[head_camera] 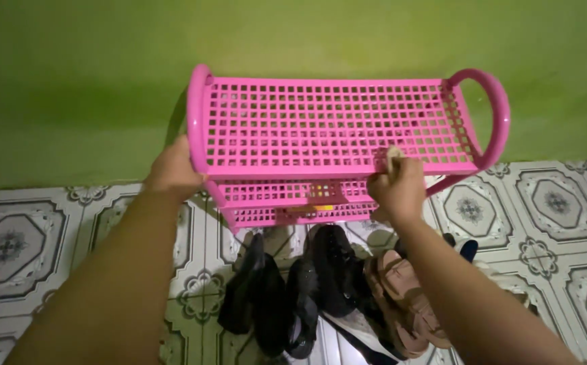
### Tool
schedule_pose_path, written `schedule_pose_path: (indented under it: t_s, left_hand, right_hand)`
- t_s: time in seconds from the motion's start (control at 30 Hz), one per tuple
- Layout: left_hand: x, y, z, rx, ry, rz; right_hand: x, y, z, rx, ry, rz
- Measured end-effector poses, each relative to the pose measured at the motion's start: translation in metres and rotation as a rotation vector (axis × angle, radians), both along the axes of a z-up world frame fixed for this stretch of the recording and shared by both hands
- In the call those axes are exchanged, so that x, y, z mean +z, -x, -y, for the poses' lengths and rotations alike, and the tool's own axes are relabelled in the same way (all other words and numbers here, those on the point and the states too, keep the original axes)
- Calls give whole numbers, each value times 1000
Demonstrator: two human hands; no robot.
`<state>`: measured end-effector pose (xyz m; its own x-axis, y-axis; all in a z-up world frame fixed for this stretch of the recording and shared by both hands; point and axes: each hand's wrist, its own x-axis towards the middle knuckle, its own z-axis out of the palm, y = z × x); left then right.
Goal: Removing shoes from a plastic rack and wiping the rack clean with a cloth
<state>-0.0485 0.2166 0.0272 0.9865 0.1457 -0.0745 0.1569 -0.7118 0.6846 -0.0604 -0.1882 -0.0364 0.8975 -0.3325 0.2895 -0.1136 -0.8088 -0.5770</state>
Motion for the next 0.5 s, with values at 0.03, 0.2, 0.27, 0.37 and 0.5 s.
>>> schedule_pose_path:
  t_s: [0.03, 0.2, 0.27, 0.37, 0.5]
  left_hand:
    - [2, 0, 1, 6, -1, -7]
    - [-24, -18, -12, -9, -124, -72]
    - [-25, -16, -11, -10, -170, -42]
    - [-22, -15, -10, -34, -175, 15]
    - [-24, -20, -7, 44, -49, -171]
  right_hand:
    - [0, -1, -19, 6, -1, -7]
    - [-10, -8, -120, 223, -135, -144]
    - [-2, -7, -155, 242, -137, -149]
    - [5, -6, -192, 289, -153, -159]
    - [-5, -1, -242, 606, -339, -238]
